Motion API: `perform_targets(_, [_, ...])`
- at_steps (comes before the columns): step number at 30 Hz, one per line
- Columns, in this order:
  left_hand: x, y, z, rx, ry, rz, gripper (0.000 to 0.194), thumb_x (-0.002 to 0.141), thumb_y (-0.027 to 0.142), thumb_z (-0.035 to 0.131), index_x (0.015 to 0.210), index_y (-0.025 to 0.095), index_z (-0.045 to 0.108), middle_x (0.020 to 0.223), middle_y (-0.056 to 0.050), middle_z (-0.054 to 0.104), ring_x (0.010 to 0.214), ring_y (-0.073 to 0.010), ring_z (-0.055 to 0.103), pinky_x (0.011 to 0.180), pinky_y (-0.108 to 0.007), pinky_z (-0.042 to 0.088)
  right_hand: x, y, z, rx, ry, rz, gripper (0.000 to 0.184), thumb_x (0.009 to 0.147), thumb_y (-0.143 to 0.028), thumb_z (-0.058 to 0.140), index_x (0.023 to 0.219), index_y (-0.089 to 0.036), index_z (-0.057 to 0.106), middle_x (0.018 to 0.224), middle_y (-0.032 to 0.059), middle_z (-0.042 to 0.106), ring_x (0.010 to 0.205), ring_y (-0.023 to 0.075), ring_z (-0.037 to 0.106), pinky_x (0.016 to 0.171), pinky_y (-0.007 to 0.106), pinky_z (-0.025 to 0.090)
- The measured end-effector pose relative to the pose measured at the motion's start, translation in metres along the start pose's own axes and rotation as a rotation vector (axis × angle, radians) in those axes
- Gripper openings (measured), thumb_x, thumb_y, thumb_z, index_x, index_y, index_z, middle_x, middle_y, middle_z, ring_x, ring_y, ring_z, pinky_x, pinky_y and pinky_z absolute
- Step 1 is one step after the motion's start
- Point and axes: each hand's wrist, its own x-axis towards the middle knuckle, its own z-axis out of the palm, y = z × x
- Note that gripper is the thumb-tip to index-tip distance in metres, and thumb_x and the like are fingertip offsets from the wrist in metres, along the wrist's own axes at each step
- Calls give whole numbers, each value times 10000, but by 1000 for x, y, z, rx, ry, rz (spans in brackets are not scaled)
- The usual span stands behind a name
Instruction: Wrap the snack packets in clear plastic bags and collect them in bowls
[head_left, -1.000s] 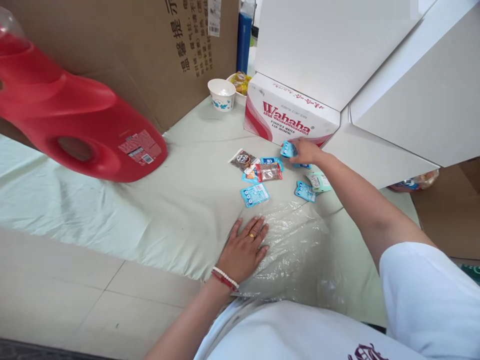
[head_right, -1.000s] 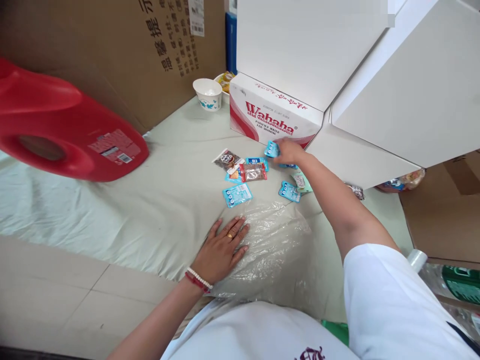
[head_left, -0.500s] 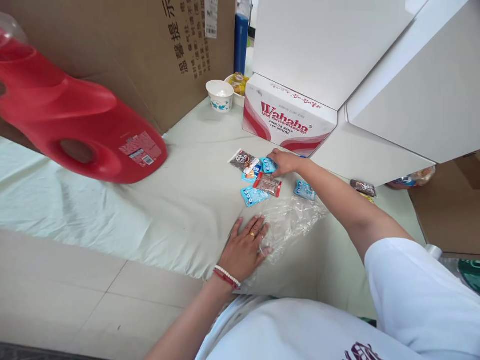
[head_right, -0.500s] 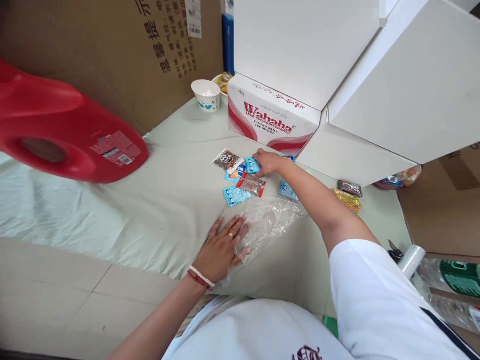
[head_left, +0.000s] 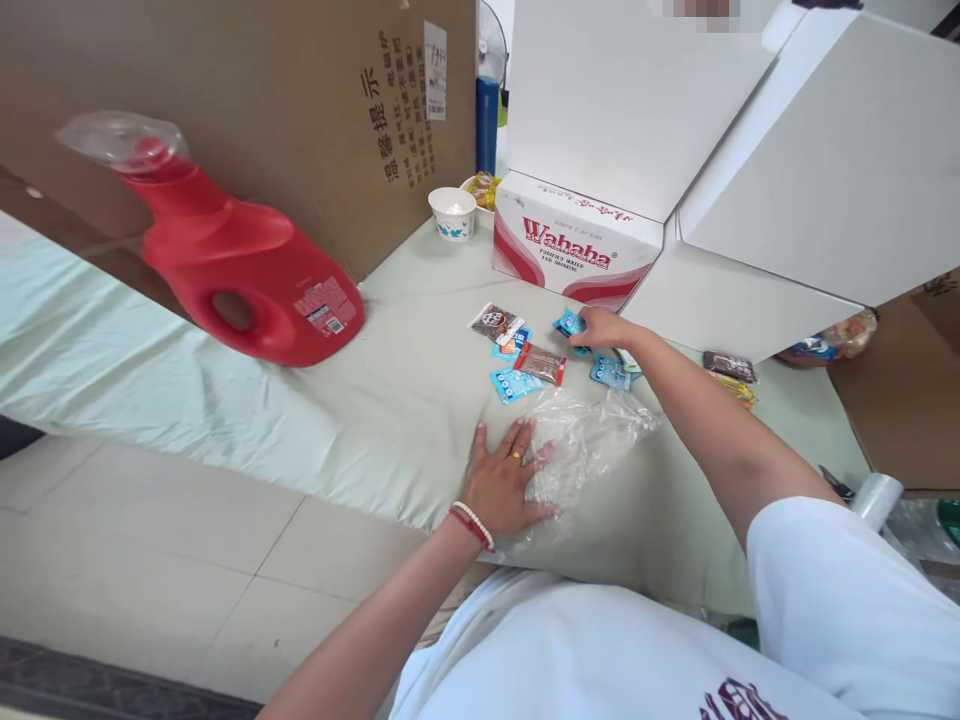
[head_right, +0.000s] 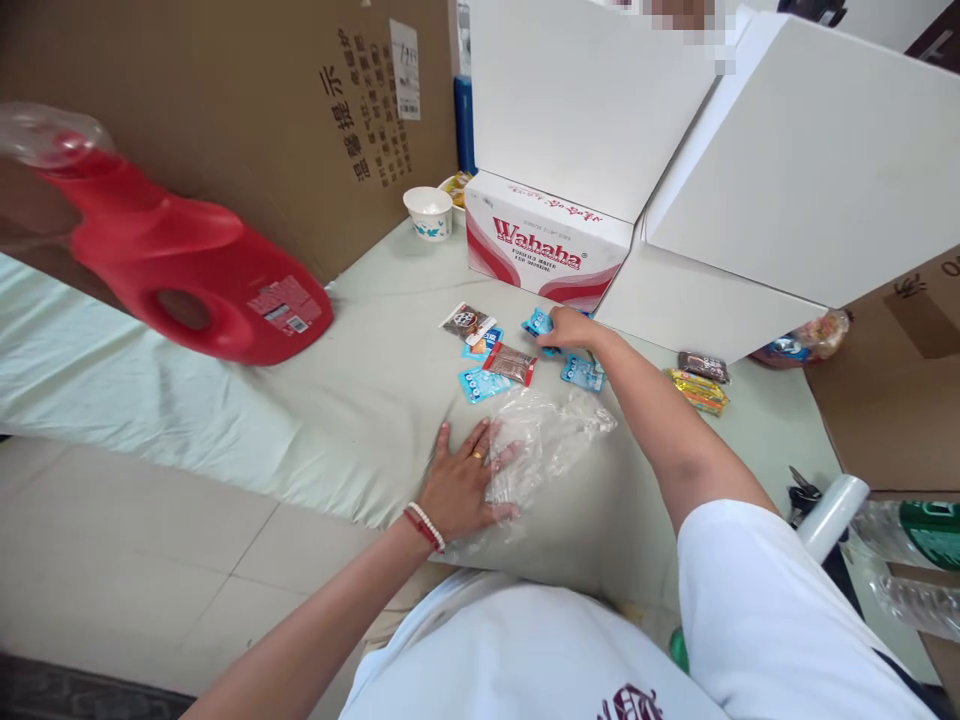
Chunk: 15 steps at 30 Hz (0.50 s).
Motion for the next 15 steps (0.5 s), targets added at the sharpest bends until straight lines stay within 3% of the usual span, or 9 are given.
perform_targets(2, [0,1,2,14,-5,-3,882,813,834,514,1540,340,451,1680,-165,292,1553,-391,242,1168,-780,-55,-20,-5,-12,256,50,-42,380,852,-454,625,1062,-139,594,904,72,702,712,165,607,604,248,423])
perform_targets(5, [2,4,3,40,-3,-17,883,810,813,544,1549,341,439,1683,-153,291,1551,-409,235,1165,-790,-48,-52,-38,-22,558,15,-285,355,811,-393,654,1073,-169,568,875,23,673,673,136,559,586,234,406])
perform_targets(8, [4,8,1,49,-21,-50,898,794,808,572,1550,339,444,1647,-157,370,1525,-444,270,1153,-810,-46,-82,-83,-16,426,-242,-555,380,723,-359,717,1026,-171,587,869,4,657,718,141,560,622,231,411])
perform_targets(10, [4,10,0,39,-52,-62,873,793,808,574,1525,340,484,1601,-154,447,1502,-451,310,1147,-816,-65,-103,-99,-6,257,-437,-641,408,684,-365,746,1009,-170,596,849,-2,648,699,139,545,613,233,392])
perform_targets(12, [3,11,-1,32,-61,-63,870,793,813,570,1520,342,487,1613,-142,433,1509,-442,301,1147,-814,-78,-126,-95,4,141,-602,-648,426,670,-370,755,1015,-175,598,806,-15,632,664,135,528,601,236,373])
perform_targets(15, [1,12,-1,51,-34,-74,943,799,825,544,1580,320,383,1690,-137,279,1552,-417,222,1155,-805,-62,-163,-55,16,83,-711,-523,400,660,-352,740,994,-189,589,735,-33,600,615,139,510,579,247,353])
